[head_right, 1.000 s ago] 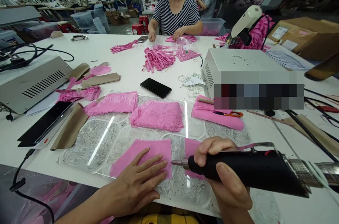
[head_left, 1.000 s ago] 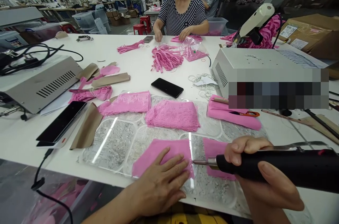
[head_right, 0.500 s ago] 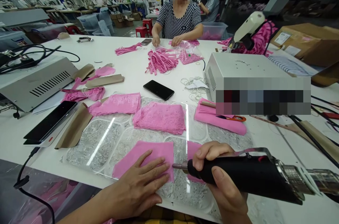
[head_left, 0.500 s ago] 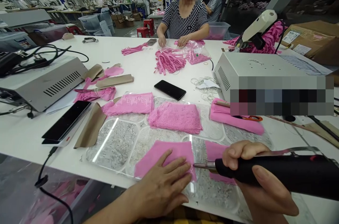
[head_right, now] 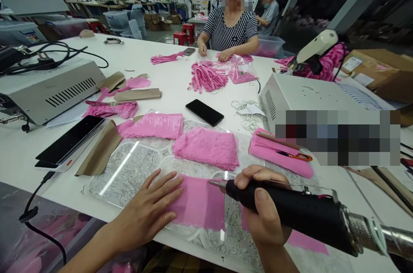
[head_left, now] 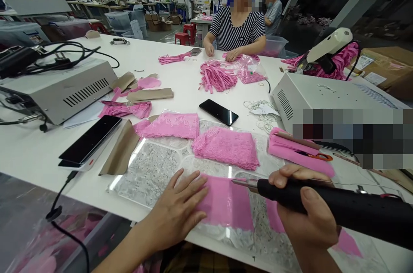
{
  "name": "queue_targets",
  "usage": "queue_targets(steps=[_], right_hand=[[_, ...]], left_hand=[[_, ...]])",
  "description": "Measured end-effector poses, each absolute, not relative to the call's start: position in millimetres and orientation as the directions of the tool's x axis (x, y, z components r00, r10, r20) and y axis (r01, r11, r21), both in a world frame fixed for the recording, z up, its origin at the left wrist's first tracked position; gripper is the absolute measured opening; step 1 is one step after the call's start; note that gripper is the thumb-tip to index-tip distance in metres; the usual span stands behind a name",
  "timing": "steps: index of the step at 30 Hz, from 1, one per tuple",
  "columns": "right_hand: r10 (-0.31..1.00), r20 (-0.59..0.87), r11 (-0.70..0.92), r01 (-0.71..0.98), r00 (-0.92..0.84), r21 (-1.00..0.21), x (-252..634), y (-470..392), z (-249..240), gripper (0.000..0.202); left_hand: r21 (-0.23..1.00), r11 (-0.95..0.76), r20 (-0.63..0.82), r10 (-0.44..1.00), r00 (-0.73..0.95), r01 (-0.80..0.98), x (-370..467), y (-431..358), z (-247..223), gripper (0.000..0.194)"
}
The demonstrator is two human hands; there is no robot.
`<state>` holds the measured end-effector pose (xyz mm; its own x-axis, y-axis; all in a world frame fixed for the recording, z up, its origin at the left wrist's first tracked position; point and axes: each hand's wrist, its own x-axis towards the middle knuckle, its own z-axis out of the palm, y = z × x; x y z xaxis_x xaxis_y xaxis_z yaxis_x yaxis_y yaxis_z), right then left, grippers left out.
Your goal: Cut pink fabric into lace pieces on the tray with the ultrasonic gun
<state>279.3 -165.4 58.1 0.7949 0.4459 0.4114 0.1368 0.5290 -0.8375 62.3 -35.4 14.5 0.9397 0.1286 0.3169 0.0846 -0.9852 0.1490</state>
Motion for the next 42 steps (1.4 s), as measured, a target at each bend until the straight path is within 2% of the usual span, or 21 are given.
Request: queue_targets(steps=[12,18,23,36,42], right_hand=[[0.469,0.424,0.471,0.187,0.774,-0.862,279.9,-160.3,55.3,0.005],[0.484,0.42,0.521,0.132,0.768,-0.843,276.7,-154.4,57.6,0.008],[0.545,0.427,0.511,0.117,0.721,-0.851,265.8,-145.4,58.2,0.008],[0.57,0.44,0.479,0.155,0.694,-0.864,264.3,-141.3,53.7,0.005],[0.576,0.396,0.507,0.068,0.715,-0.859,256.1,-133.6,59.6,0.006]], left_hand=[[0.193,-0.972,0.285,0.182,0.941,0.13,60.9,-35.7,13.0,0.037],[0.167,-0.978,0.286,0.171,0.943,0.127,59.6,-34.3,14.2,0.039],[0.159,-0.979,0.315,0.176,0.932,0.131,56.0,-33.3,13.6,0.039],[0.239,-0.961,0.342,0.218,0.914,0.14,52.8,-34.0,12.0,0.038],[0.227,-0.972,0.353,0.145,0.924,0.066,34.9,-34.0,15.0,0.038]])
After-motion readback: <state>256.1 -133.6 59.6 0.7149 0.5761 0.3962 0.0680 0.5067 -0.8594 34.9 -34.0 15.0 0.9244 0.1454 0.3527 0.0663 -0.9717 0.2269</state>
